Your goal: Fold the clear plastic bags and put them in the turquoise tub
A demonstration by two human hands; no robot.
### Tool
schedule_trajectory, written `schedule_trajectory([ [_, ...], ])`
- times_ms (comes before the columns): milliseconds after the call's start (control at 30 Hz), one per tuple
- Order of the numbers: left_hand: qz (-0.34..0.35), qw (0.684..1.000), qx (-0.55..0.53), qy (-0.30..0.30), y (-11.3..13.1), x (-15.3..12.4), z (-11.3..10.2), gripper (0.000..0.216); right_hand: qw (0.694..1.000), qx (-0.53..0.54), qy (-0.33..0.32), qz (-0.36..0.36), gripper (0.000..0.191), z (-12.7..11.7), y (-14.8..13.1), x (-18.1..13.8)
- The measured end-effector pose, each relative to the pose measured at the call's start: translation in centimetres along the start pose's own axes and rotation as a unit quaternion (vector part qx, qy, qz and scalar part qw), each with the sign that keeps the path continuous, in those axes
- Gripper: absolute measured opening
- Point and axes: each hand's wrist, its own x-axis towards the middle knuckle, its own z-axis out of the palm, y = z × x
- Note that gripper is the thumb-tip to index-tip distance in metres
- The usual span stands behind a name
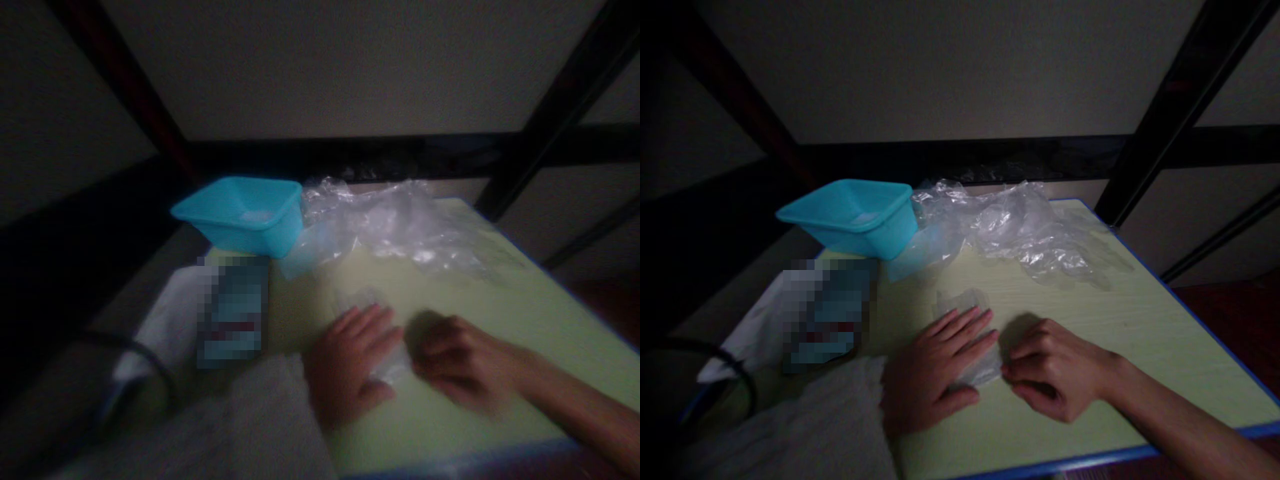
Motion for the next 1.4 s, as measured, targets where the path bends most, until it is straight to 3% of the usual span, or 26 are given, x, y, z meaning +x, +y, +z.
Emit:
schedule_trajectory([
  [133, -0.007, 1.0, 0.014, -0.008, -1.1, 0.3, -0.3, 0.075, 1.0, 0.004, 0.004, -0.002, 0.017, 0.1, 0.1, -0.1],
  [433, -0.086, 0.995, 0.051, -0.026, -2.8, 1.3, -1.9, 0.064, 1.0, -0.013, 0.004, -0.005, 0.017, -0.1, 0.1, -0.1],
  [667, -0.171, 0.982, 0.065, 0.038, -3.8, 1.0, -1.7, 0.058, 0.999, -0.029, 0.017, -0.031, 0.017, 0.2, 0.4, -0.2],
  [800, -0.151, 0.979, 0.092, 0.097, -3.9, 0.2, -1.6, 0.057, 0.99, -0.09, 0.086, -0.065, 0.017, -0.4, 0.5, -0.4],
  [867, -0.145, 0.973, 0.109, 0.142, -3.6, -0.1, -1.9, 0.051, 0.988, -0.114, 0.097, -0.049, 0.017, -0.9, 0.4, -0.5],
  [1033, -0.157, 0.954, 0.123, 0.226, -2.9, -0.2, -2.8, 0.031, 0.988, -0.14, 0.066, -0.006, 0.024, -1.7, -0.7, -0.2],
  [1133, -0.088, 0.95, 0.122, 0.272, -2.1, -0.3, -2.9, 0.022, 0.984, -0.175, 0.034, -0.027, 0.027, -1.7, -1.2, 0.1],
  [1200, -0.022, 0.955, 0.123, 0.267, -1.1, -0.6, -2.5, 0.018, 0.981, -0.19, 0.022, -0.037, 0.025, -1.5, -1.4, 0.2],
  [1267, 0.029, 0.965, 0.134, 0.222, 0.1, -0.9, -1.9, 0.018, 0.979, -0.198, 0.012, -0.045, 0.023, -1.4, -1.4, 0.2],
  [1333, 0.035, 0.971, 0.153, 0.183, 1.4, -1.2, -1.2, 0.019, 0.978, -0.205, 0.004, -0.048, 0.022, -1.2, -1.4, 0.1],
  [1400, 0.03, 0.966, 0.165, 0.195, 2.3, -1.4, -0.7, 0.016, 0.975, -0.216, 0.0, -0.053, 0.021, -1.1, -1.3, 0.0],
])
